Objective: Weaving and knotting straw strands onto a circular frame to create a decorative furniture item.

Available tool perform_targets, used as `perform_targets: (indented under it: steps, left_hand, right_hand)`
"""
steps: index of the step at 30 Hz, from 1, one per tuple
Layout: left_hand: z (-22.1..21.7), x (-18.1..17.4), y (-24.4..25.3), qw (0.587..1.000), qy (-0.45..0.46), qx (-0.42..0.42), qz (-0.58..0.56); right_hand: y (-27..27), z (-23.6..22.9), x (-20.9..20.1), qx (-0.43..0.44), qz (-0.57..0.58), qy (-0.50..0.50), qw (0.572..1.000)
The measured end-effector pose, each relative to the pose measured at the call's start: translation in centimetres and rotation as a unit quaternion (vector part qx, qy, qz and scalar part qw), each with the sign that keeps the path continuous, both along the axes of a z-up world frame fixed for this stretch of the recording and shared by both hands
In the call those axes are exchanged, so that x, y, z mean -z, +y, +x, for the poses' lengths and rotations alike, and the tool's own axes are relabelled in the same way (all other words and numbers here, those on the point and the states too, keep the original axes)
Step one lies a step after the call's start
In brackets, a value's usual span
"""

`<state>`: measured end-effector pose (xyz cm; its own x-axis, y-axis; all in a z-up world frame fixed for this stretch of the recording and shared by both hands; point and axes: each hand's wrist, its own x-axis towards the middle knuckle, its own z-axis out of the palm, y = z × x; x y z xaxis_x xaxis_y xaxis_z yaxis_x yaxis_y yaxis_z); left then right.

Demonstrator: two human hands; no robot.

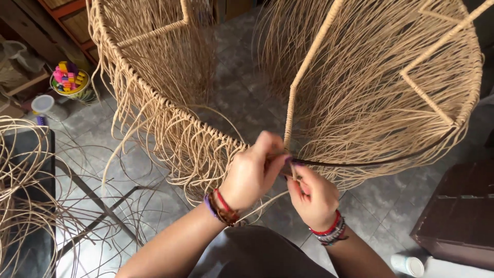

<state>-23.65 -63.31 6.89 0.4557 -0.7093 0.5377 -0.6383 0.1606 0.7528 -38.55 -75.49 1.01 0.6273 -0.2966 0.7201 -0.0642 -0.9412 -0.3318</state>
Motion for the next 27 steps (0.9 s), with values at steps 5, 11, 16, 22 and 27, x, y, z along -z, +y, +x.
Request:
perform_targets:
  steps: [5,11,16,22,27]
  left_hand:
    - [0.5,-0.9,0.6,0.910,0.410,0.045,0.035]
    - [-0.9,2.4,6.4,0.978,0.188,-0.001,-0.095]
    - [-0.1,4.5,5.1,0.984,-0.179,-0.016,0.012]
    - [5.5,5.4,10.3,0.907,-0.360,-0.219,-0.019]
    - [5.5,4.8,12.0,0.863,-0.335,-0.374,0.055]
  right_hand:
    - [0.1,0.2,0.5,-0.023,-0.065,-0.003,0.998]
    - [-0.5,0.6,0.9,-0.096,0.282,0.188,0.936]
    - [-2.1,0.5,0.4,-0.170,0.425,0.211,0.864]
    - [-1.3,2.1,-1.4,-0.198,0.489,0.154,0.835]
    - [-1.0,2.8,-1.4,-0.220,0.479,0.155,0.836]
